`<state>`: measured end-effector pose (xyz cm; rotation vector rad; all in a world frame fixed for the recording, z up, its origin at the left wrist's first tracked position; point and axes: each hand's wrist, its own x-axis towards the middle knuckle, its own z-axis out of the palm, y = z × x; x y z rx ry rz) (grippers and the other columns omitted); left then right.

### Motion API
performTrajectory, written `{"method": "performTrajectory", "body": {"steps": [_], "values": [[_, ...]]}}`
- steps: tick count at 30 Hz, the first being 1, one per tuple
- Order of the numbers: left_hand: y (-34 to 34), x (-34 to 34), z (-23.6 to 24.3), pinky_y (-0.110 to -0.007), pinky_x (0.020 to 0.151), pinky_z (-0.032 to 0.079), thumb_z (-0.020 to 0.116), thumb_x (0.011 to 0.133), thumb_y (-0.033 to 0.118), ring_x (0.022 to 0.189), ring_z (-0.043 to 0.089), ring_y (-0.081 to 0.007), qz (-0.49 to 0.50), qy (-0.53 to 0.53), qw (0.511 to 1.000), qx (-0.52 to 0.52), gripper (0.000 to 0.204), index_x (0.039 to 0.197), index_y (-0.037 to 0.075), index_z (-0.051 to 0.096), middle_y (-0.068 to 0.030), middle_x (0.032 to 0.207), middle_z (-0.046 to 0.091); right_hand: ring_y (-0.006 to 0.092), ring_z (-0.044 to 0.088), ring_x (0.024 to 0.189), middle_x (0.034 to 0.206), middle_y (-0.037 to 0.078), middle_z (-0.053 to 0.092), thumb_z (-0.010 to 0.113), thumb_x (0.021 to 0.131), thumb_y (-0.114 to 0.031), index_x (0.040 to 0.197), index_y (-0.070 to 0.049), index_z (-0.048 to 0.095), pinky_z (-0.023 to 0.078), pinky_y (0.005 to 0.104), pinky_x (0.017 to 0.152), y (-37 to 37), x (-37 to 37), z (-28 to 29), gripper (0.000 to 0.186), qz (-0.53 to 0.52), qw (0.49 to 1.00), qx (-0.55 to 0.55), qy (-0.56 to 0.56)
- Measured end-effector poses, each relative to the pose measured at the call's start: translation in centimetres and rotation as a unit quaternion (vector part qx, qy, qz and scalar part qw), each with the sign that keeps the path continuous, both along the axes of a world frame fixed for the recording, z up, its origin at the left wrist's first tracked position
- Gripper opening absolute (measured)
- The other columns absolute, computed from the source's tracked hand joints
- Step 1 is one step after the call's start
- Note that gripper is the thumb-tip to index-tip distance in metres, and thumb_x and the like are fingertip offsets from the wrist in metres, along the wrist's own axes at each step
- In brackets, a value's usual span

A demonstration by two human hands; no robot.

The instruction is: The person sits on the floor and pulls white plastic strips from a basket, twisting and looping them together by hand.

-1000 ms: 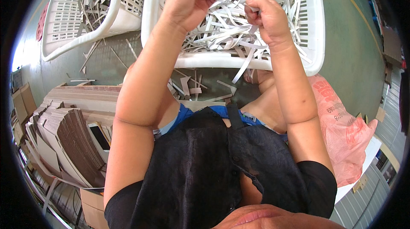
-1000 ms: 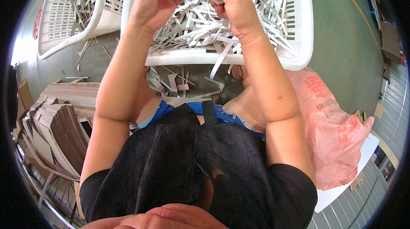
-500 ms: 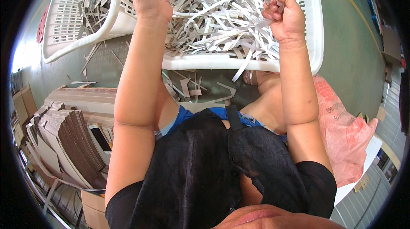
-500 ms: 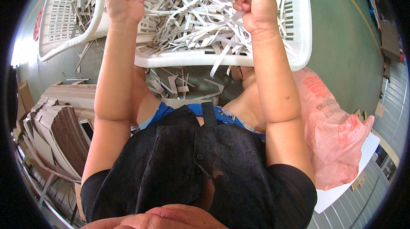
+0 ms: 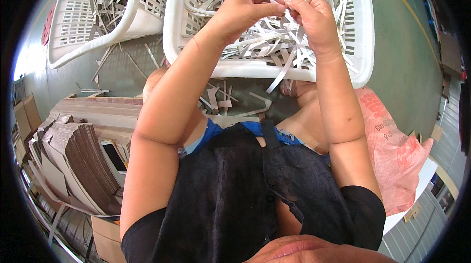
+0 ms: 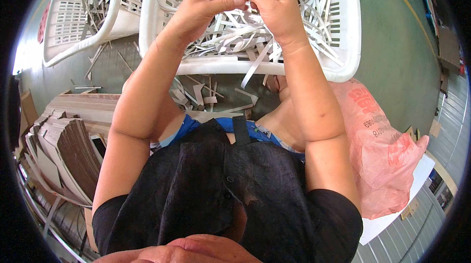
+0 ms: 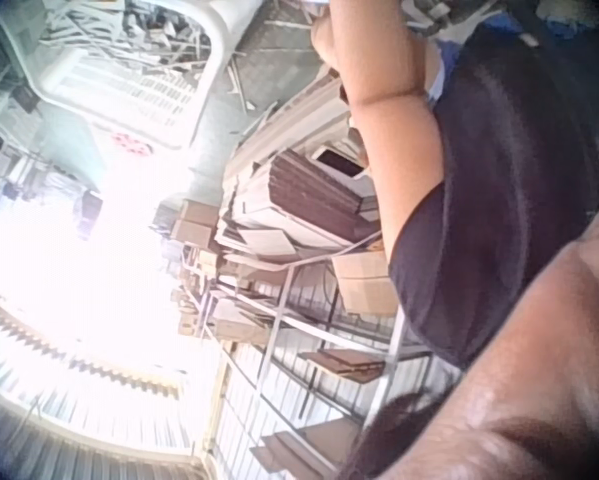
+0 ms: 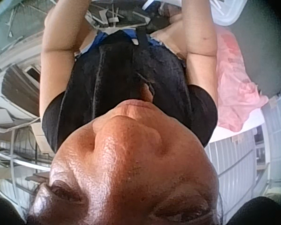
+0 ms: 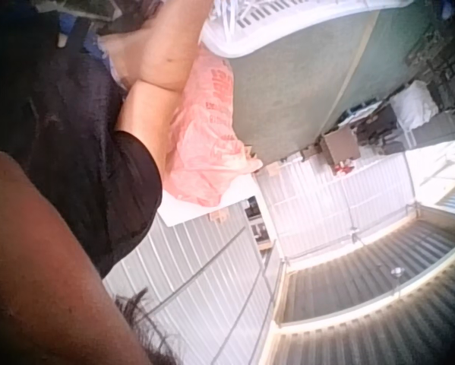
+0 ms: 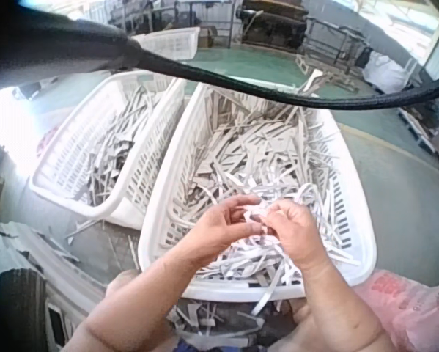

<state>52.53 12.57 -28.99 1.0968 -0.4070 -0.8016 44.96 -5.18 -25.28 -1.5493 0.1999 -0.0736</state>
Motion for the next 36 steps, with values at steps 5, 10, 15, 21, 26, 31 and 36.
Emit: {"method": "performTrajectory", "body": {"steps": [5, 10, 15, 21, 26, 31, 36], "values": [[0.4, 1.3, 0.5, -0.024, 0.072, 0.051, 0.061, 0.096, 0.007, 0.082, 0.065, -0.0141, 0.047, 0.182, 0.981, -0.039, 0.033, 0.128, 0.003, 0.061, -0.005, 0.091, 0.068, 0.0034, 0.05, 0.073, 0.081, -0.004, 0.062, 0.068, 0.096, -0.02, 0.09, -0.006, 0.069, 0.039, 0.0195, 0.065, -1.7, 0.1, -0.5, 0.015, -0.044, 0.993, -0.108, -0.01], [1.8, 2.0, 2.0, -0.025, 0.069, 0.053, 0.062, 0.095, 0.0, 0.076, 0.063, -0.0124, -0.002, 0.192, 0.978, -0.086, 0.041, 0.136, 0.003, 0.054, -0.0054, 0.091, 0.067, 0.0039, 0.05, 0.072, 0.079, -0.005, 0.062, 0.069, 0.095, -0.02, 0.091, -0.006, 0.07, 0.04, 0.0199, 0.065, -2.4, 0.1, -0.5, 0.015, -0.071, 0.993, -0.089, -0.001], [1.0, 0.9, 0.5, -0.024, 0.079, 0.051, 0.077, 0.088, 0.008, 0.089, 0.066, -0.0115, 0.026, -0.089, 0.995, 0.034, 0.05, 0.135, 0.0, 0.061, -0.0054, 0.097, 0.072, 0.0033, 0.051, 0.074, 0.078, -0.004, 0.061, 0.068, 0.096, -0.02, 0.092, -0.005, 0.07, 0.04, 0.0201, 0.066, -0.3, -0.4, 1.0, 0.016, -0.029, 0.987, -0.153, 0.029], [-0.2, 0.6, -0.4, -0.026, 0.083, 0.053, 0.076, 0.093, 0.011, 0.091, 0.067, -0.0126, 0.066, 0.007, 0.998, 0.013, 0.03, 0.12, -0.001, 0.071, -0.0068, 0.099, 0.073, 0.003, 0.049, 0.063, 0.068, -0.005, 0.06, 0.07, 0.094, -0.026, 0.093, -0.006, 0.072, 0.04, 0.023, 0.056, 0.0, -0.3, -0.6, 0.02, 0.007, 0.987, -0.159, -0.005], [0.2, 0.6, -0.2, -0.028, 0.085, 0.054, 0.072, 0.095, 0.008, 0.092, 0.068, -0.0142, 0.063, 0.066, 0.996, -0.021, 0.027, 0.119, -0.003, 0.071, -0.008, 0.101, 0.073, 0.0053, 0.05, 0.067, 0.074, -0.002, 0.061, 0.066, 0.096, -0.021, 0.09, -0.004, 0.071, 0.04, 0.0214, 0.059, 0.2, -0.1, 0.1, 0.019, 0.031, 0.999, 0.028, 0.032], [0.5, 0.3, 0.5, -0.028, 0.085, 0.054, 0.072, 0.094, 0.006, 0.093, 0.068, -0.015, 0.078, 0.126, 0.987, -0.059, 0.022, 0.114, -0.001, 0.072, -0.0077, 0.101, 0.072, 0.0079, 0.05, 0.067, 0.077, 0.001, 0.062, 0.064, 0.097, -0.017, 0.088, -0.002, 0.07, 0.04, 0.0215, 0.059, 0.3, 0.2, 0.1, 0.019, 0.052, 0.976, 0.192, 0.087], [0.4, 1.3, -1.5, -0.029, 0.087, 0.053, 0.073, 0.091, 0.003, 0.094, 0.068, -0.0162, 0.056, 0.155, 0.982, -0.094, 0.017, 0.108, 0.001, 0.072, -0.0076, 0.103, 0.071, 0.0083, 0.051, 0.067, 0.077, 0.002, 0.062, 0.063, 0.098, -0.019, 0.089, -0.002, 0.069, 0.04, 0.0214, 0.059, 0.9, 0.2, -0.3, 0.02, 0.071, 0.973, 0.194, 0.099]]}}
